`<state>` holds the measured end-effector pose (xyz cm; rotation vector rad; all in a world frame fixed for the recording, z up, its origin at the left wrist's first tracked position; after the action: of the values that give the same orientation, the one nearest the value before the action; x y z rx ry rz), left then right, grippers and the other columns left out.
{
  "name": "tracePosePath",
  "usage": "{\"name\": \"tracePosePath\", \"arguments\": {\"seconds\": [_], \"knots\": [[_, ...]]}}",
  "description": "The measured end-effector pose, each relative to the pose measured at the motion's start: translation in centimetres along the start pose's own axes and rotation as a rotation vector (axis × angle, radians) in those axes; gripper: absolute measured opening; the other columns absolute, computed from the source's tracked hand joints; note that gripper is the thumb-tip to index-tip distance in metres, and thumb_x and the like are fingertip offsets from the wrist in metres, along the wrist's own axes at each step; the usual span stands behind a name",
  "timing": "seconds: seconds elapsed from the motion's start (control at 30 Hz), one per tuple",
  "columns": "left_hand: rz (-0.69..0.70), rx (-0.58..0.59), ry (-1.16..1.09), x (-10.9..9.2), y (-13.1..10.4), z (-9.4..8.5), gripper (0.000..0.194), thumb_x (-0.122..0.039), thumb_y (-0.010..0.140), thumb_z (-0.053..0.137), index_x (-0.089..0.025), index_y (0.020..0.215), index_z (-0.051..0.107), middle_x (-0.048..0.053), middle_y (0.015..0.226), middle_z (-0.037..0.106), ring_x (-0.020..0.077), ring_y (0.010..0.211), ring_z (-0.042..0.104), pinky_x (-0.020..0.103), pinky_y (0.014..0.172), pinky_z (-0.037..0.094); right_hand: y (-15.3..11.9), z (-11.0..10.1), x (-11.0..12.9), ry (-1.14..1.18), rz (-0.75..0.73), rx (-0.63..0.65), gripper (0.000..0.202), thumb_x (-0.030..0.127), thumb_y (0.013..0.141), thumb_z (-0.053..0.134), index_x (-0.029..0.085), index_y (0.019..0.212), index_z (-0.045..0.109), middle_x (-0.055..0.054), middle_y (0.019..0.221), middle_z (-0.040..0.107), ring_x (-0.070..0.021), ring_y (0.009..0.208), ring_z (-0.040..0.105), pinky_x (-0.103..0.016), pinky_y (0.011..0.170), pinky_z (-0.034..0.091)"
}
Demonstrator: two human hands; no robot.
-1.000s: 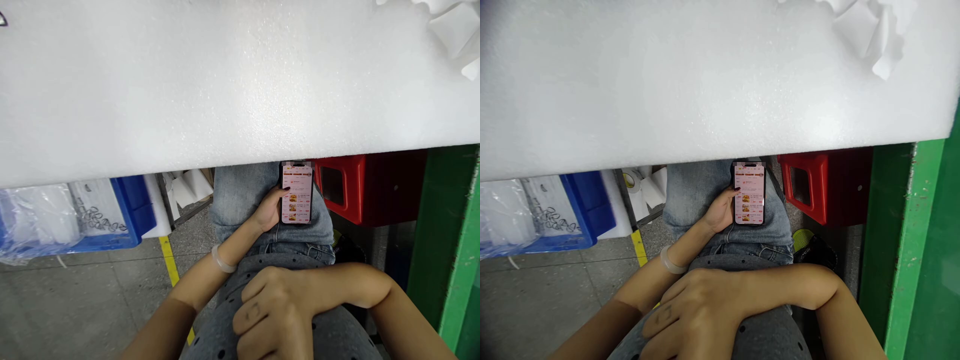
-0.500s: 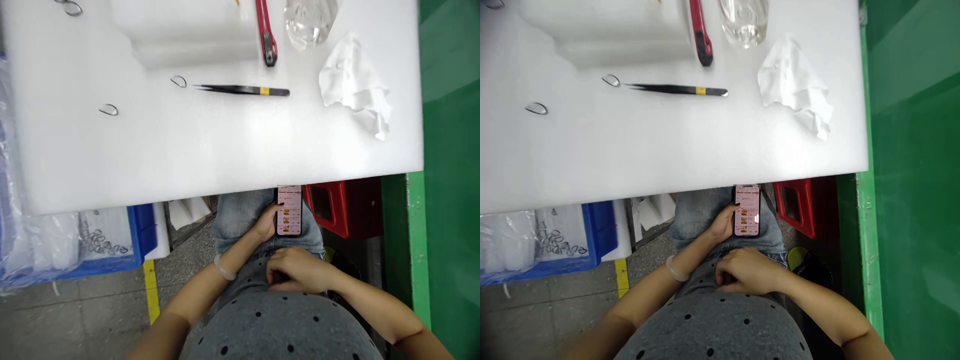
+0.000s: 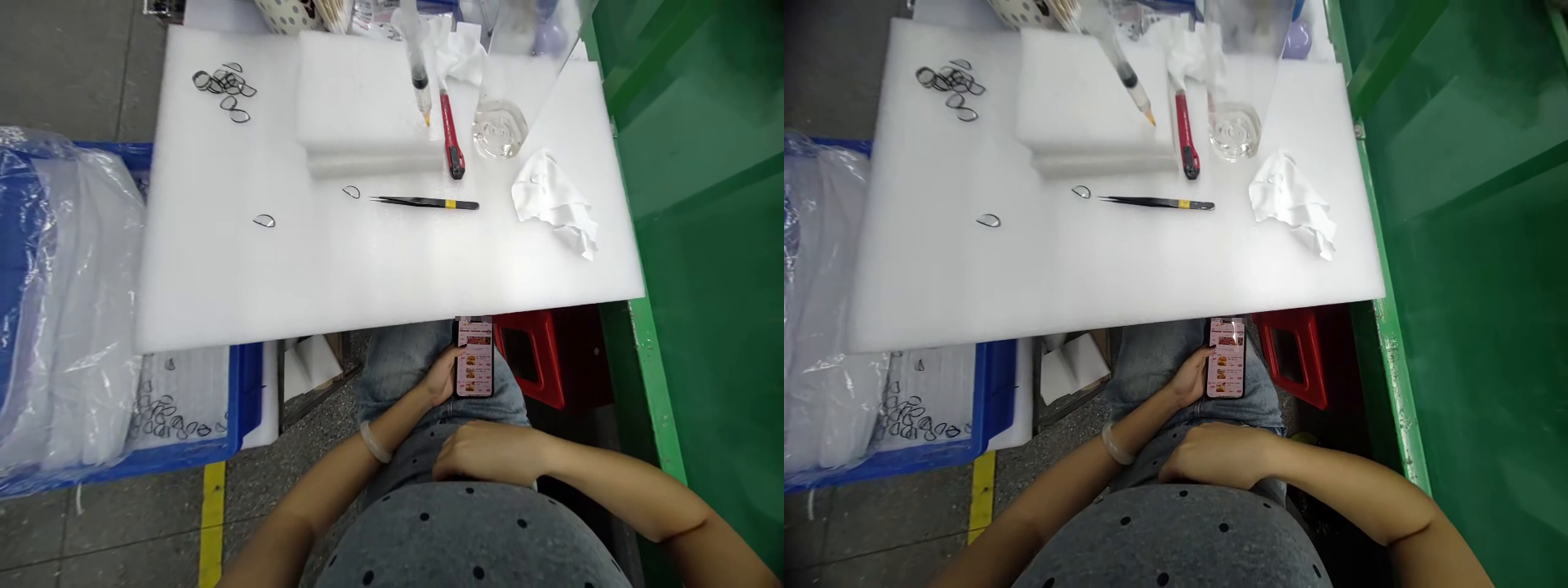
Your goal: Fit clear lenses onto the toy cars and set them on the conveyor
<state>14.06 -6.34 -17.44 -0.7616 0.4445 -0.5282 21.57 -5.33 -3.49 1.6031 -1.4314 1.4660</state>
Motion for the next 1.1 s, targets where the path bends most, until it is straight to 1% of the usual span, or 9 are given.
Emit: {"name": "tracePosePath", "arguments": {"seconds": [0.23, 0.37, 0.47, 0.6, 0.8, 0.87, 0.93, 1.0, 1.1], "knots": [[0.005, 0.045, 0.016, 0.0, -0.1, -0.2, 0.022, -0.029, 0.083, 0.063, -0.014, 0.094, 0.074, 0.012, 0.098, 0.077, 0.0258, 0.092, 0.070, 0.039, 0.093, 0.051, 1.0, 0.5, 1.2, -0.072, 0.047, 0.051, 0.010, 0.014, 0.087, 0.060, 0.020, 0.079, 0.060, 0.001, 0.070, 0.067, -0.0124, 0.054, 0.053, -0.026, 0.048, 0.033], [0.015, 0.051, 0.026, 0.1, -0.2, -0.2, 0.022, -0.029, 0.083, 0.062, -0.014, 0.094, 0.074, 0.011, 0.097, 0.077, 0.0250, 0.092, 0.070, 0.040, 0.094, 0.051, 1.4, 1.4, 1.4, -0.084, 0.110, 0.047, 0.004, 0.016, 0.086, 0.064, 0.019, 0.086, 0.064, 0.001, 0.077, 0.071, -0.0134, 0.062, 0.057, -0.027, 0.054, 0.037], [0.031, 0.051, 0.031, 0.2, -0.1, -0.3, 0.022, -0.029, 0.083, 0.062, -0.014, 0.095, 0.074, 0.010, 0.092, 0.077, 0.0240, 0.087, 0.070, 0.038, 0.089, 0.052, 1.5, 1.9, 1.1, -0.130, 0.209, -0.014, 0.005, 0.021, 0.087, 0.063, 0.018, 0.089, 0.066, 0.000, 0.081, 0.071, -0.0144, 0.068, 0.058, -0.028, 0.056, 0.034], [0.076, 0.057, 0.038, 0.2, 0.0, -0.5, 0.017, -0.028, 0.081, 0.065, -0.014, 0.089, 0.072, 0.008, 0.084, 0.075, 0.0239, 0.084, 0.070, 0.038, 0.088, 0.053, 1.7, 2.3, -0.7, -0.176, 0.385, -0.185, 0.010, 0.026, 0.083, 0.063, 0.016, 0.081, 0.065, -0.001, 0.079, 0.067, -0.0135, 0.065, 0.053, -0.027, 0.054, 0.028], [0.085, 0.047, 0.050, 0.3, -0.3, -0.4, 0.020, -0.025, 0.079, 0.065, -0.013, 0.094, 0.071, 0.009, 0.091, 0.075, 0.0215, 0.083, 0.069, 0.035, 0.086, 0.054, 1.1, 3.0, -1.6, 0.149, 0.172, -0.153, 0.008, 0.023, 0.086, 0.067, 0.015, 0.085, 0.067, 0.002, 0.074, 0.064, -0.0099, 0.066, 0.056, -0.022, 0.062, 0.041], [0.097, 0.027, 0.047, 0.3, -0.4, -0.2, 0.020, -0.025, 0.079, 0.067, -0.014, 0.095, 0.071, 0.007, 0.091, 0.075, 0.0212, 0.086, 0.070, 0.034, 0.087, 0.053, -0.1, 2.9, -1.7, 0.155, 0.216, -0.289, 0.005, 0.020, 0.086, 0.067, 0.016, 0.084, 0.067, 0.001, 0.076, 0.066, -0.0111, 0.070, 0.058, -0.023, 0.066, 0.043], [0.107, 0.016, 0.040, 0.3, -0.5, -0.2, 0.021, -0.026, 0.078, 0.068, -0.015, 0.096, 0.071, 0.006, 0.092, 0.076, 0.0227, 0.090, 0.070, 0.036, 0.089, 0.053, -1.6, 2.8, -2.2, 0.097, 0.300, -0.530, 0.005, 0.016, 0.087, 0.063, 0.017, 0.083, 0.067, 0.000, 0.079, 0.067, -0.0131, 0.074, 0.060, -0.025, 0.068, 0.043], [0.110, 0.006, 0.027, 0.4, -0.6, -0.3, 0.023, -0.026, 0.077, 0.069, -0.016, 0.097, 0.071, 0.006, 0.093, 0.076, 0.0244, 0.094, 0.070, 0.037, 0.090, 0.052, -3.4, 2.7, -3.5, 0.077, 0.379, -0.882, 0.009, 0.016, 0.088, 0.059, 0.018, 0.083, 0.066, -0.002, 0.078, 0.067, -0.0139, 0.072, 0.059, -0.026, 0.068, 0.045], [0.089, -0.016, 0.007, 0.6, -0.7, -0.7, 0.026, -0.027, 0.075, 0.071, -0.016, 0.099, 0.071, 0.006, 0.096, 0.077, 0.0250, 0.097, 0.070, 0.037, 0.091, 0.052, -5.6, 3.1, -6.6, 0.135, 0.530, -1.497, 0.012, 0.023, 0.091, 0.057, 0.019, 0.092, 0.068, -0.004, 0.084, 0.067, -0.0163, 0.076, 0.061, -0.030, 0.072, 0.049]]}}
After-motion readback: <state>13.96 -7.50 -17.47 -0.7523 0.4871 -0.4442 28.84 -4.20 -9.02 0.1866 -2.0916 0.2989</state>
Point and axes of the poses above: each hand's wrist, its own y-axis towards the middle knuckle, its own z-axis out of the palm, x = y × z, the point moved 2 cm from there along y, towards the middle knuckle
